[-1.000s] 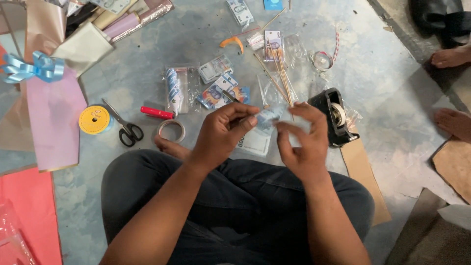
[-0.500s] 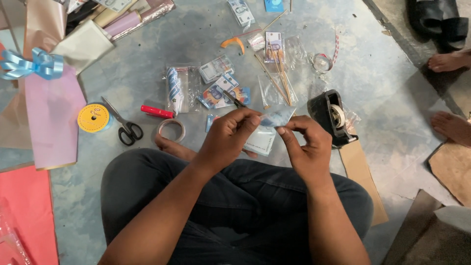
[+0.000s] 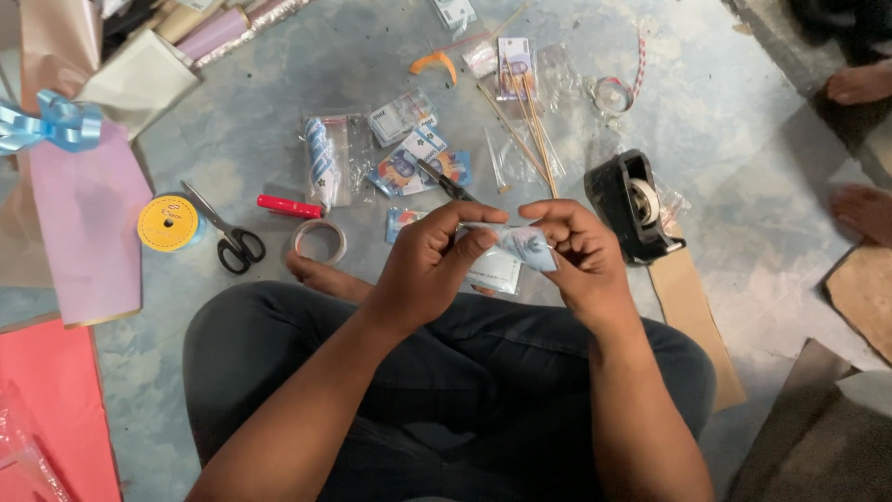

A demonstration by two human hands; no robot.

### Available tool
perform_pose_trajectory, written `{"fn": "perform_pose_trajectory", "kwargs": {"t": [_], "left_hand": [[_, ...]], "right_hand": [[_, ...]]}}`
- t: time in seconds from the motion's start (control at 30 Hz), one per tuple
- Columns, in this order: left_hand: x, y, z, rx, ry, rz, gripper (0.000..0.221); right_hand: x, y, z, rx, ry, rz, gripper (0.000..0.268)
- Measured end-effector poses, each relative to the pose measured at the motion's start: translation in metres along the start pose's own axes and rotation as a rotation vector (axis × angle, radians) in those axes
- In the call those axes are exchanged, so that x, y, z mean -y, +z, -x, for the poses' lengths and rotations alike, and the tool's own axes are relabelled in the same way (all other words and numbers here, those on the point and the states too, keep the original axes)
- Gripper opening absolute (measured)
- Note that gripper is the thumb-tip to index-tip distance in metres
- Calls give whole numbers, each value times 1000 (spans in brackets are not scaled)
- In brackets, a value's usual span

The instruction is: The person rolls small pieces of paper, secures them with tape, and uses a marker to write on them while sitting on the floor surrounded by crafting supplies like ribbon, scissors, and paper.

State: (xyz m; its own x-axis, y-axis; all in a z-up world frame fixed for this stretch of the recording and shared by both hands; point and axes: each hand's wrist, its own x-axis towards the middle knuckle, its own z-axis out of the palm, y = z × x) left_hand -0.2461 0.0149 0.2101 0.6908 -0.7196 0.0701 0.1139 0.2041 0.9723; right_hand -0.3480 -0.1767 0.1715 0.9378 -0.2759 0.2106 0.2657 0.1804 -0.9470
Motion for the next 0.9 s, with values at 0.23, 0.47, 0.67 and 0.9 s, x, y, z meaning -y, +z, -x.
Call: {"fn": "perform_pose_trajectory", "kwargs": {"t": [0.23,0.47,0.67,0.9], "left_hand": [[0,4,1,43,6,-34,31],[-6,4,-2,12,88,-117,25],[-7,0,-4,20,130,-178,24],[-2,-3,-8,17,192,-210,24]], "right_hand": [[34,8,-2,-32,-177,643,18],[27,10,-2,-32,-304,825,22],[23,23,-3,-13,152,90,27],[21,25,-1,9,-760,1160,21]]}}
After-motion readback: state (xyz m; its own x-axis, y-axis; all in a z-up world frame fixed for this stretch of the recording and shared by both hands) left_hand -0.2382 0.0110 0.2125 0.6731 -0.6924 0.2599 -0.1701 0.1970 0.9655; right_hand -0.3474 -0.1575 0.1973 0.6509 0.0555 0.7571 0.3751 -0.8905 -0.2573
